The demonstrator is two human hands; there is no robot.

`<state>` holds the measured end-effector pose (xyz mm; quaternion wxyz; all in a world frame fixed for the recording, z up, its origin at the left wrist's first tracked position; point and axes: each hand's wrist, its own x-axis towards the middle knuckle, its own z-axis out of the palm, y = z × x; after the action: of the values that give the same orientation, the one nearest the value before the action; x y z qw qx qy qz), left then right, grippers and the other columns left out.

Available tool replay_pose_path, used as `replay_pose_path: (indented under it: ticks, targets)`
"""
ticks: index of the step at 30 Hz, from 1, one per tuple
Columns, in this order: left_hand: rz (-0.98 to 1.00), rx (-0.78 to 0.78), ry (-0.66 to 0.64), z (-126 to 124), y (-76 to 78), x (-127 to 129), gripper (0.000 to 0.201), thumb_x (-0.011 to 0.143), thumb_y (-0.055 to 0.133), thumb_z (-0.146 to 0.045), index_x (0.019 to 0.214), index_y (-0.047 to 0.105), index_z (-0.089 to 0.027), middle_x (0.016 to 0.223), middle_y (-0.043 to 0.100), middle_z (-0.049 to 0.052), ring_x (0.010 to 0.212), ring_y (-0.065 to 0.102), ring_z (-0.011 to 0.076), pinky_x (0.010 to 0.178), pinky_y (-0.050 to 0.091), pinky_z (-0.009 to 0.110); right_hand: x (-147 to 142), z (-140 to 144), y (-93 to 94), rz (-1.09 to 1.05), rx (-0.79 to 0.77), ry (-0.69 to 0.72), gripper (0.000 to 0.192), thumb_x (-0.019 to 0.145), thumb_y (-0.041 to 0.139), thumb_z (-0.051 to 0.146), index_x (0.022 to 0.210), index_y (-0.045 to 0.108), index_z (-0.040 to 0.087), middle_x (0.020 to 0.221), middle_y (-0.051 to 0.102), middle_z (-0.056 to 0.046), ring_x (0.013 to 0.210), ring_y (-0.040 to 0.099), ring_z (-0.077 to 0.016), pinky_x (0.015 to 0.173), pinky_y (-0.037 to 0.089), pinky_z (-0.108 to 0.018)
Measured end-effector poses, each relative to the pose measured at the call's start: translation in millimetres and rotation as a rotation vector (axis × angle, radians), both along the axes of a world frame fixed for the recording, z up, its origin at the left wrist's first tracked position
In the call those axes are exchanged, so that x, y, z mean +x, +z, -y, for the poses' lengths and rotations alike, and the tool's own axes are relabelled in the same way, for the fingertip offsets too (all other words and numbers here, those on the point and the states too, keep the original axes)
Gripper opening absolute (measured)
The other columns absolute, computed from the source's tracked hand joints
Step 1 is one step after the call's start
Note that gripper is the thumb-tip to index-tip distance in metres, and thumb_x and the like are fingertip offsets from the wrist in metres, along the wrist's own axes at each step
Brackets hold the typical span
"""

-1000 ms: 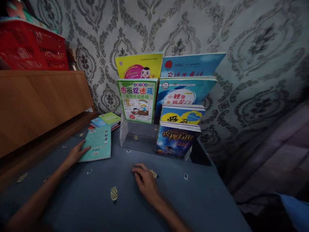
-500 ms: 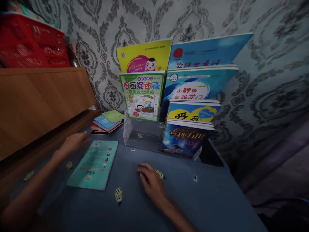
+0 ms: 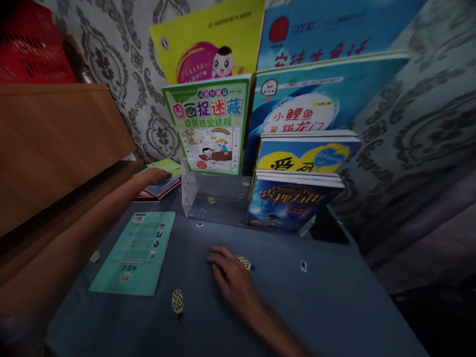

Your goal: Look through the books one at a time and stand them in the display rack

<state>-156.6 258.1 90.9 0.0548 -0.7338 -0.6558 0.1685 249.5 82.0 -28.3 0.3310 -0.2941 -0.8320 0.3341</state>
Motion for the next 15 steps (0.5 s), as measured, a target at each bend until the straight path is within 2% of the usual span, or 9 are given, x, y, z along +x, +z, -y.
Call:
replay_pose_path:
  ticks: [3,7,10,12,15]
  targets:
    - [-0.053,-0.035,0.004,-3.7,-5.9,-1.8,0.031,0.092,0.049,-0.016,0.117,0.069,-0.016,0.123,0.070,0.017,0.115,0.065,0.0257,0.095,0.047,0.033,-0.3,0.6,2.2,-0.007,-0.006,0.015,0.031,0.097,0.045,0.022,0.109,0.073,0.022,0.120,0.071,-0.013,0.113,0.070,-0.0251,0.094,0.057,-0.041]
    - [-0.080,-0.035,0.002,0.4,-9.1,-2.5,0.028,0.095,0.049,-0.017,0.114,0.070,-0.012,0.119,0.070,0.021,0.115,0.065,0.0274,0.097,0.047,0.037,0.0,0.9,-0.4,0.002,0.001,0.006,0.031,0.097,0.046,0.021,0.110,0.074,0.023,0.123,0.071,-0.014,0.115,0.069,-0.0261,0.096,0.057,-0.043]
    - [-0.086,-0.055,0.004,0.4,-7.4,-2.1,0.028,0.099,0.055,-0.029,0.119,0.066,-0.014,0.122,0.067,0.015,0.113,0.064,0.0255,0.098,0.050,0.043,0.8,-0.3,-4.3,-0.004,0.007,0.004,0.030,0.096,0.047,0.022,0.110,0.074,0.023,0.123,0.071,-0.014,0.115,0.069,-0.0269,0.096,0.057,-0.045]
    - [-0.091,-0.087,0.017,-3.2,-5.4,-0.2,0.034,0.097,0.061,-0.037,0.124,0.062,-0.016,0.126,0.064,0.011,0.110,0.064,0.0237,0.094,0.055,0.046,1.0,-1.0,-5.8,-0.001,0.012,0.003,0.030,0.097,0.047,0.023,0.110,0.074,0.024,0.123,0.072,-0.014,0.116,0.069,-0.0273,0.097,0.057,-0.046]
    - [-0.101,-0.125,0.037,-11.1,-3.5,5.4,0.038,0.096,0.063,-0.038,0.128,0.059,-0.017,0.128,0.062,0.010,0.109,0.064,0.0233,0.091,0.057,0.045,0.8,-0.3,-5.5,0.011,0.011,0.001,0.031,0.097,0.047,0.024,0.111,0.074,0.024,0.124,0.071,-0.013,0.116,0.069,-0.0267,0.097,0.057,-0.046]
